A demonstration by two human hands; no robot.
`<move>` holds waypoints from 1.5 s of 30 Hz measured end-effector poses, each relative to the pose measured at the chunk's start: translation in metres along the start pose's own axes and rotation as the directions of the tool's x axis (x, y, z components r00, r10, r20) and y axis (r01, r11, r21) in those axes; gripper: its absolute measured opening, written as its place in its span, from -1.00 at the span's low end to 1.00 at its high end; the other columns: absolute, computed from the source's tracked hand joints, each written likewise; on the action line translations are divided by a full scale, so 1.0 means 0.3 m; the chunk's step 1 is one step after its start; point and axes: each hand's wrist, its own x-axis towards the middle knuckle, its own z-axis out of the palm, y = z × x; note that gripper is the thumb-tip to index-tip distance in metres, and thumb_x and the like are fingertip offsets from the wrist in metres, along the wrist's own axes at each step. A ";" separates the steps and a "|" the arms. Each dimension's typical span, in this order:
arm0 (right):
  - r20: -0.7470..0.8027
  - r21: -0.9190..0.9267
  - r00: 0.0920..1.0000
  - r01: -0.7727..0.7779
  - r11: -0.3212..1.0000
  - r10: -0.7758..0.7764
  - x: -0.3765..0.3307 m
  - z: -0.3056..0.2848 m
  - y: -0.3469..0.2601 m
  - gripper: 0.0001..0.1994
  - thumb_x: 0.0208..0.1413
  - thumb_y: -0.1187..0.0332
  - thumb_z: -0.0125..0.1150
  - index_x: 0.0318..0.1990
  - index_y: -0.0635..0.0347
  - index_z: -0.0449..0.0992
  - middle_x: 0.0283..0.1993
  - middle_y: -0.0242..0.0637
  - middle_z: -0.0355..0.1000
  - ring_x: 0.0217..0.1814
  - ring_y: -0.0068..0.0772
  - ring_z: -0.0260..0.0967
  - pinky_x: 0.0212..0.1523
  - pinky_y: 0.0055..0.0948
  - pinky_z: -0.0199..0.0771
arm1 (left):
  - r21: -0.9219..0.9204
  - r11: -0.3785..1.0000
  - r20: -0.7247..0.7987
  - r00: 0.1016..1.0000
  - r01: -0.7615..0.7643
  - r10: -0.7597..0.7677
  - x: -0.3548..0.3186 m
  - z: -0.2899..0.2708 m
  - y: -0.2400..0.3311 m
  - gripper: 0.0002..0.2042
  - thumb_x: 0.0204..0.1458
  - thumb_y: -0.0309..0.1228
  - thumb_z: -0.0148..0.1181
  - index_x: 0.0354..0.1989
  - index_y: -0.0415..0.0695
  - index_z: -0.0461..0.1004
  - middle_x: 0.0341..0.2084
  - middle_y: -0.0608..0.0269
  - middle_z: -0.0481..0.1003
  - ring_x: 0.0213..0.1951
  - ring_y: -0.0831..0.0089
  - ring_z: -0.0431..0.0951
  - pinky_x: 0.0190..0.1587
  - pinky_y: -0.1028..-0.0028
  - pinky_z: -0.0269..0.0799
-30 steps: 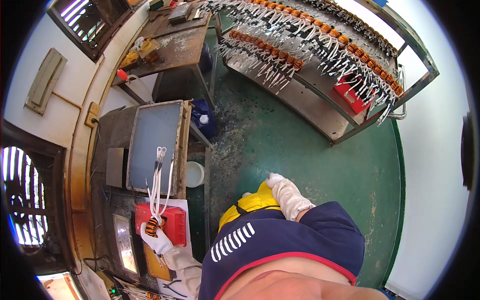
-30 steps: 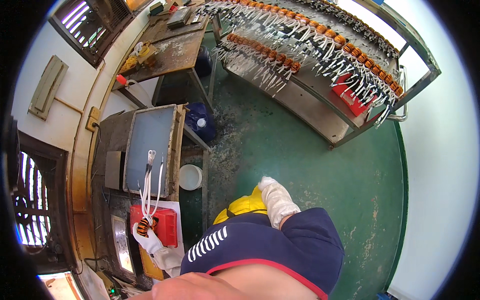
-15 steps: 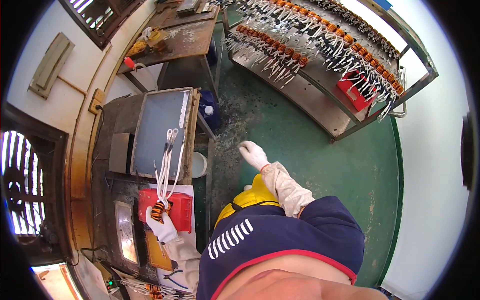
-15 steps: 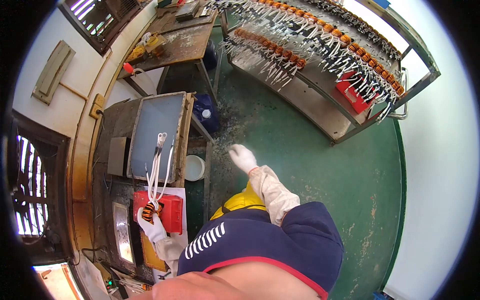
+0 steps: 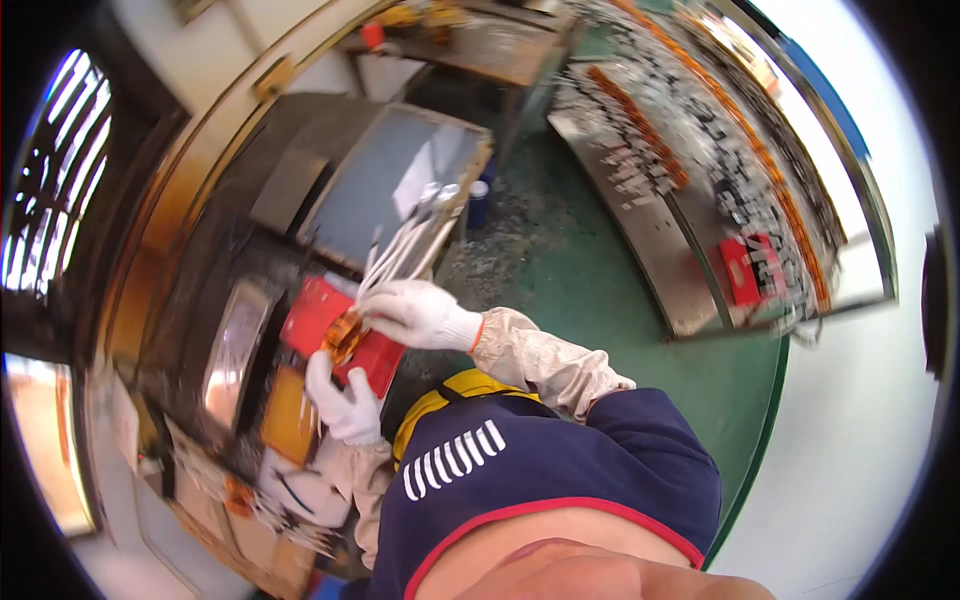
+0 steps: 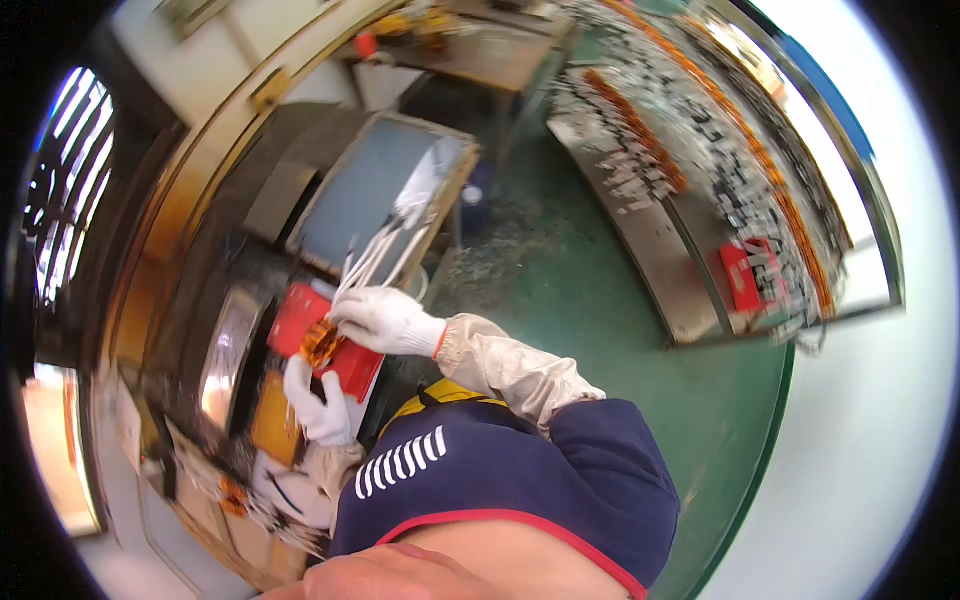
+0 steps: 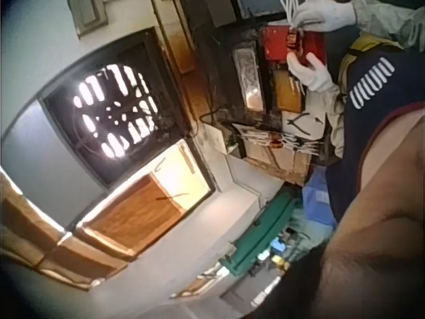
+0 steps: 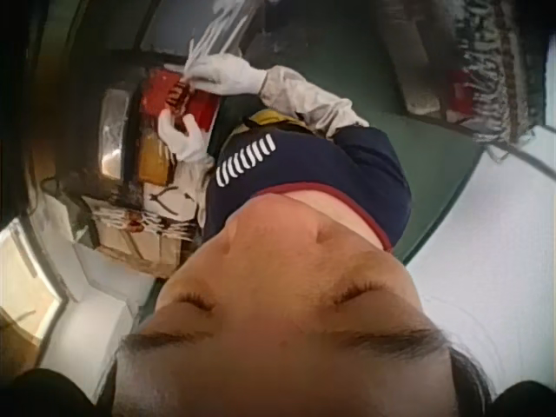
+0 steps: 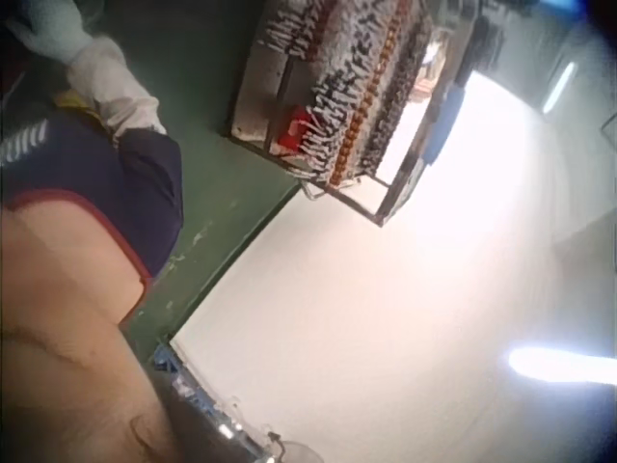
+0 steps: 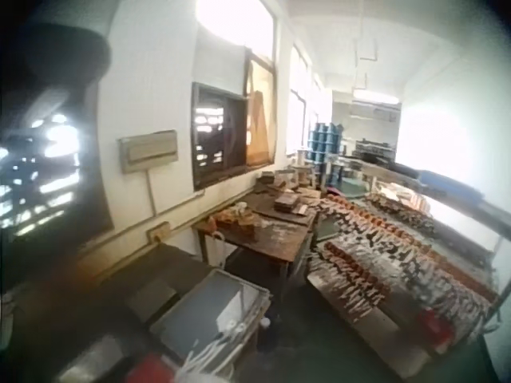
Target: The person repeatedly picks up copper-wound wire assemblies from a workbench, dips the wire ends into a hot soldering bath, and places the finished units onto a metal drying rack. The process involves handling the components with gloved hands and using a red block to assist in positioning.
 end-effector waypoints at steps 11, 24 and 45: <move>0.435 -0.186 0.890 0.234 0.954 -0.134 0.187 0.116 0.006 -0.43 -0.07 0.30 0.39 0.17 0.05 0.40 0.04 -0.11 0.45 0.07 0.00 0.46 0.06 -0.15 0.49 | -0.038 0.981 0.143 0.973 0.189 -0.182 -0.117 -0.080 0.083 -0.75 0.01 -0.63 0.12 -0.14 -0.15 0.56 -0.17 0.06 0.57 -0.15 0.09 0.61 -0.07 0.28 0.55; 0.598 -0.067 0.800 0.115 0.991 -0.052 0.241 0.216 0.065 -0.57 -0.09 0.42 0.33 0.03 0.05 0.49 -0.10 -0.15 0.52 -0.02 0.01 0.49 -0.02 -0.17 0.52 | 0.076 0.950 0.419 0.855 0.302 -0.306 -0.180 -0.046 0.068 -0.82 0.11 -0.44 0.10 -0.14 -0.07 0.54 -0.15 0.18 0.56 -0.07 0.13 0.57 0.02 0.22 0.51; 0.574 0.026 0.818 -0.063 0.998 0.036 0.221 0.201 0.101 -0.52 -0.14 0.49 0.31 0.05 0.09 0.52 -0.02 -0.13 0.53 0.06 -0.04 0.51 0.07 -0.27 0.51 | 0.040 0.900 0.242 0.870 0.434 -0.430 -0.134 -0.052 0.062 -0.62 0.04 -0.40 0.27 0.07 -0.02 0.46 -0.27 0.10 0.53 -0.23 0.11 0.60 -0.15 0.19 0.53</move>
